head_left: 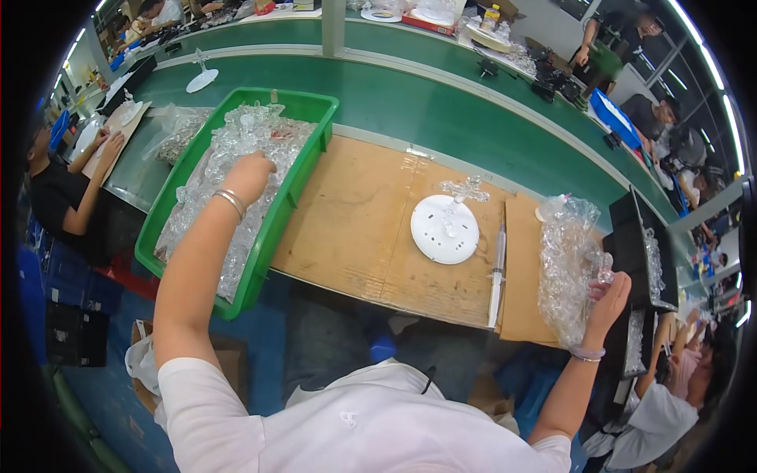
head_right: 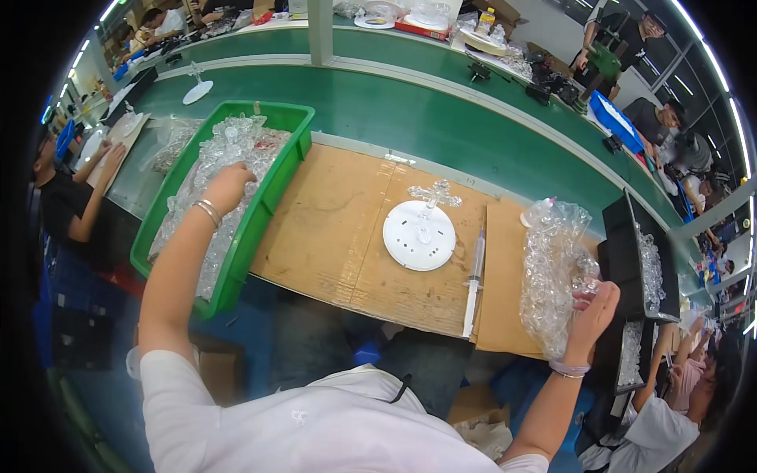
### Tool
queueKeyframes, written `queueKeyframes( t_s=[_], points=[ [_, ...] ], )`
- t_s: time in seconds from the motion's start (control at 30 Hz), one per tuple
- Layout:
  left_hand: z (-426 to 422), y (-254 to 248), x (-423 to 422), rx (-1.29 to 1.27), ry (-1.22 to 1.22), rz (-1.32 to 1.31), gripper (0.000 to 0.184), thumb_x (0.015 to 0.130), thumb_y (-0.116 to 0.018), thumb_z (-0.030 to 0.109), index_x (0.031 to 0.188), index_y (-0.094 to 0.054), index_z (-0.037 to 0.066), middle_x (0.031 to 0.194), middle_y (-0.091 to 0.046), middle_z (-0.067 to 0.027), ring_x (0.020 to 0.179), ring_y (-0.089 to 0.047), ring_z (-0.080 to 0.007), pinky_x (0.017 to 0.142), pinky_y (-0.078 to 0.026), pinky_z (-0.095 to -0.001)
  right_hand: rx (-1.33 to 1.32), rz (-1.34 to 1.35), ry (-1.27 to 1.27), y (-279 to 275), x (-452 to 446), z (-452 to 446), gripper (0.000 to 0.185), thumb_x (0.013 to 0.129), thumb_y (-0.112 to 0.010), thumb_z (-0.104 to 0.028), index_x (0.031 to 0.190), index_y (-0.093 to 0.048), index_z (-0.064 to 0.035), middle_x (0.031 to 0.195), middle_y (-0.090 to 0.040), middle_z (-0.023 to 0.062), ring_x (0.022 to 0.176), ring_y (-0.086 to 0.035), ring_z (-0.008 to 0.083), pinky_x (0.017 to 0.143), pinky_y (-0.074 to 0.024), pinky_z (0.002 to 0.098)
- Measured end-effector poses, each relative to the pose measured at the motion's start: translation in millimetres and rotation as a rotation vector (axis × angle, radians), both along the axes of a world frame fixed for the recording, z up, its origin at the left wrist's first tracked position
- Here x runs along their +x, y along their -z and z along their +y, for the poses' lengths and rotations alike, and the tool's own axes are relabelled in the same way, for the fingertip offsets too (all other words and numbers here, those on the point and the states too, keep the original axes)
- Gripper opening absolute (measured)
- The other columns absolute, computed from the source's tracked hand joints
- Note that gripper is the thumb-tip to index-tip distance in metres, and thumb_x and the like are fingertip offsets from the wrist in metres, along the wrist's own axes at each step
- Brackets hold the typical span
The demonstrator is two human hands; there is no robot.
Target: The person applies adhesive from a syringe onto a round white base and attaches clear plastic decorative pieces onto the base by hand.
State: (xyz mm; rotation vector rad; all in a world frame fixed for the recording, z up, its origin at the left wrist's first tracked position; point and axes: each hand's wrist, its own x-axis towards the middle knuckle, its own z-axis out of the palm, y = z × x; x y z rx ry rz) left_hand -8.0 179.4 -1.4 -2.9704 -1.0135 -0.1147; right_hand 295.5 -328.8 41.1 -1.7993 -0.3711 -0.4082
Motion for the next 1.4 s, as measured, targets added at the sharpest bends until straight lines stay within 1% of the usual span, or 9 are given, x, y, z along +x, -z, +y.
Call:
queueKeyframes(
  t_s=[0.27, 0.6, 0.73, 0.87, 1.03, 1.17, 1.27, 1.33, 1.4],
  points=[
    [31, 4, 5, 0.147, 0.077, -0.059, 0.011, 0.068, -0.062, 0.010, 0.071, -0.059, 0.000, 0.078, -0.058, -0.0197, 0.075, -0.058, -0.0349, 0.067, -0.046, -0.0414, 0.265, 0.327, -0.388, 5, -50, 44, 0.028, 0.089, -0.039, -0.035, 0.090, -0.046, -0.0084, 0.074, -0.061, 0.0147, 0.054, -0.057, 0.0174, 0.045, -0.0454, 0.0242],
    [13, -50, 1, -0.124, -0.020, -0.601, 0.016, 0.076, -0.060, 0.014, 0.081, -0.062, -0.002, 0.075, -0.061, -0.0140, 0.067, -0.058, -0.0246, 0.061, -0.043, -0.0317, -0.059, 0.561, -0.822, 42, -72, 108, 0.035, 0.079, -0.053, -0.003, 0.112, -0.042, -0.0036, 0.107, -0.055, 0.0137, 0.090, -0.058, 0.0182, 0.066, -0.0476, 0.0253],
    [-71, -88, 50, -0.489, 0.012, -0.642, 0.018, 0.073, -0.062, 0.013, 0.080, -0.063, -0.004, 0.075, -0.061, -0.0175, 0.067, -0.058, -0.0278, 0.061, -0.044, -0.0334, -0.428, 0.344, -0.854, 44, -78, 134, 0.041, 0.077, -0.055, -0.002, 0.116, -0.044, -0.0041, 0.109, -0.054, 0.0118, 0.097, -0.055, 0.0200, 0.073, -0.0459, 0.0274],
    [-116, -38, 104, -0.333, 0.247, -0.349, 0.013, 0.070, -0.063, 0.009, 0.077, -0.064, -0.002, 0.073, -0.061, -0.0179, 0.063, -0.058, -0.0262, 0.058, -0.044, -0.0333, -0.621, -0.128, -0.795, 53, -80, 151, 0.037, 0.075, -0.059, -0.005, 0.111, -0.050, -0.0043, 0.105, -0.055, 0.0148, 0.095, -0.056, 0.0257, 0.077, -0.0456, 0.0321],
    [-113, -8, 117, -0.386, 0.124, -0.022, 0.014, 0.066, -0.067, 0.007, 0.075, -0.063, -0.003, 0.070, -0.060, -0.0195, 0.065, -0.060, -0.0295, 0.061, -0.046, -0.0345, -0.832, -0.190, -0.737, 50, -82, 151, 0.033, 0.075, -0.060, -0.011, 0.106, -0.053, -0.0047, 0.095, -0.056, 0.0145, 0.089, -0.055, 0.0303, 0.073, -0.0460, 0.0356],
    [-115, 0, 110, -0.499, 0.008, -0.193, 0.013, 0.067, -0.066, 0.008, 0.075, -0.064, -0.001, 0.066, -0.060, -0.0185, 0.061, -0.059, -0.0308, 0.061, -0.047, -0.0358, -1.014, -0.262, -0.683, 46, -88, 152, 0.032, 0.076, -0.060, -0.017, 0.104, -0.052, -0.0040, 0.093, -0.057, 0.0120, 0.085, -0.055, 0.0292, 0.070, -0.0460, 0.0358],
    [-141, 10, 99, -0.521, -0.003, -0.223, 0.016, 0.072, -0.060, 0.010, 0.085, -0.061, 0.001, 0.084, -0.061, -0.0171, 0.081, -0.059, -0.0309, 0.070, -0.046, -0.0382, -1.025, -0.272, -0.714, 44, -95, 146, 0.037, 0.076, -0.061, -0.019, 0.107, -0.051, -0.0025, 0.096, -0.056, 0.0133, 0.089, -0.054, 0.0292, 0.073, -0.0453, 0.0361],
    [-156, 26, 88, 0.003, 0.303, -0.607, 0.022, 0.074, -0.052, 0.001, 0.095, -0.059, 0.002, 0.093, -0.060, -0.0161, 0.087, -0.057, -0.0283, 0.076, -0.045, -0.0360, -0.960, -0.299, -0.762, 46, -96, 140, 0.039, 0.076, -0.061, -0.020, 0.108, -0.050, -0.0020, 0.098, -0.055, 0.0145, 0.092, -0.052, 0.0303, 0.076, -0.0444, 0.0367],
    [-161, 35, 79, -0.103, 0.342, -0.476, 0.026, 0.074, -0.050, 0.000, 0.099, -0.057, 0.002, 0.101, -0.056, -0.0159, 0.094, -0.053, -0.0288, 0.081, -0.043, -0.0364, -0.894, -0.316, -0.802, 45, -96, 133, 0.041, 0.076, -0.061, -0.021, 0.110, -0.049, -0.0015, 0.100, -0.054, 0.0156, 0.094, -0.051, 0.0314, 0.078, -0.0436, 0.0374]
  ],
)
